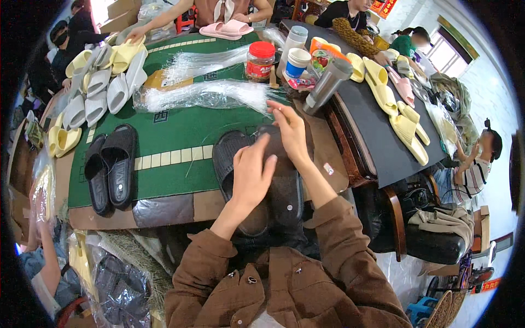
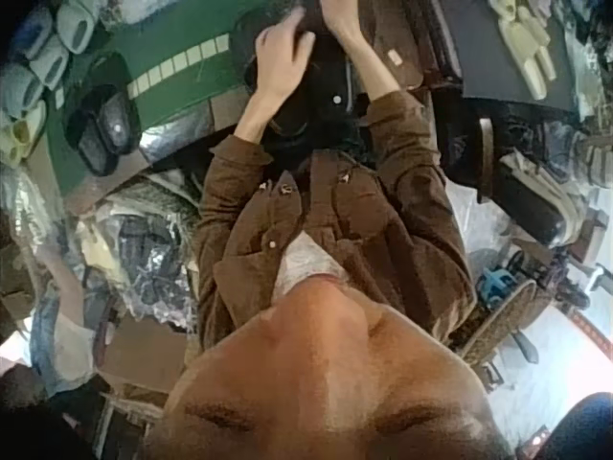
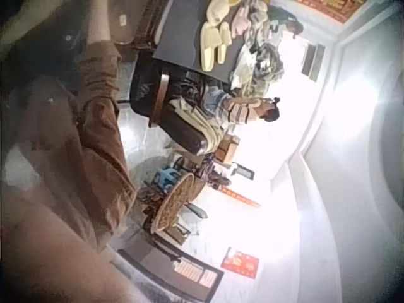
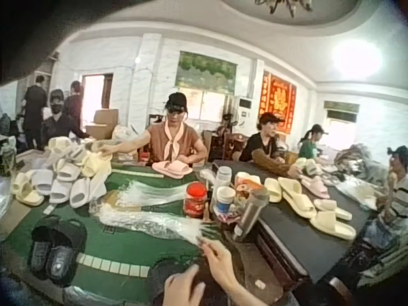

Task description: The person assembles pairs of plastic slippers by hand at a workbench. They pick up individual slipper halves, align them, and press them together to form complete pairs. The person handles both black and yellow slippers, moving finished pairs aside and picking up new ones from the table.

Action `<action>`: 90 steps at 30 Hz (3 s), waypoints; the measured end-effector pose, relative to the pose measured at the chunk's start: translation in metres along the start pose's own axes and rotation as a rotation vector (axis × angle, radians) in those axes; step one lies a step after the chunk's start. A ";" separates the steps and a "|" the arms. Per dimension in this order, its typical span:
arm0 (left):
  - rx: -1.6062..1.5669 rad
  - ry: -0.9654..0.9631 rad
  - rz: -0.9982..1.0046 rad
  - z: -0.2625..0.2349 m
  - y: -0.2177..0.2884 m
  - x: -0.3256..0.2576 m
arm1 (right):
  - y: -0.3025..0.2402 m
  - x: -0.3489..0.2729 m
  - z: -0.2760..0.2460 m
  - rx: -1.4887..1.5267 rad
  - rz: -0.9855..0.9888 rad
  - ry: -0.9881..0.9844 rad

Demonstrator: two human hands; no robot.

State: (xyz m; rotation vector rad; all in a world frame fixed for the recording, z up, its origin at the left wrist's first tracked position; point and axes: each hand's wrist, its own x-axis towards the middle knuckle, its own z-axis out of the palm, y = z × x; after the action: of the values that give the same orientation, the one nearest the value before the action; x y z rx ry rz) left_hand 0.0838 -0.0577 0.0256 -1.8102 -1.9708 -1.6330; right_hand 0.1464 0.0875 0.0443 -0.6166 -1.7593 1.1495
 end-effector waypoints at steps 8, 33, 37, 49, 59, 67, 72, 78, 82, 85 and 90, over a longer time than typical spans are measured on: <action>-0.953 0.005 -0.552 -0.027 -0.014 0.022 | -0.047 -0.075 -0.015 0.258 0.087 -0.445; -0.330 -0.422 -0.114 -0.036 0.040 -0.036 | -0.057 -0.119 -0.055 0.164 0.354 -0.286; -0.368 -0.463 -0.158 -0.030 0.042 -0.045 | -0.057 -0.118 -0.042 0.273 0.395 -0.262; -0.283 -0.215 -0.286 -0.030 0.032 -0.063 | -0.041 -0.122 -0.042 0.127 0.444 -0.278; 0.323 -0.164 -0.164 -0.033 0.029 -0.065 | -0.010 -0.124 -0.030 -0.708 -0.227 -0.311; 0.103 -0.246 -0.379 -0.044 0.024 -0.062 | 0.004 -0.113 -0.028 -0.803 -0.133 -0.375; 0.402 -0.182 -0.125 -0.023 0.012 -0.059 | 0.014 -0.097 -0.021 -0.942 -0.117 -0.421; 0.431 -0.354 -0.339 -0.008 -0.012 -0.034 | 0.034 -0.088 -0.014 -0.883 -0.057 -0.370; 0.328 -0.567 -0.522 -0.016 -0.012 -0.004 | 0.044 -0.086 -0.019 -0.903 -0.091 -0.453; 0.170 -0.546 -0.368 -0.009 -0.032 -0.003 | 0.055 -0.079 -0.021 -0.975 -0.050 -0.529; 0.064 -0.693 -0.499 -0.004 -0.029 0.009 | 0.049 -0.070 -0.015 -0.967 0.030 -0.602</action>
State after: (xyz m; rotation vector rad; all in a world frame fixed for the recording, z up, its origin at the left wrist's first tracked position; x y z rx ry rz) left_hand 0.0578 -0.0477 0.0138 -2.1863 -2.9085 -1.0418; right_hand 0.1886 0.0608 -0.0271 -0.9004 -2.8494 0.4360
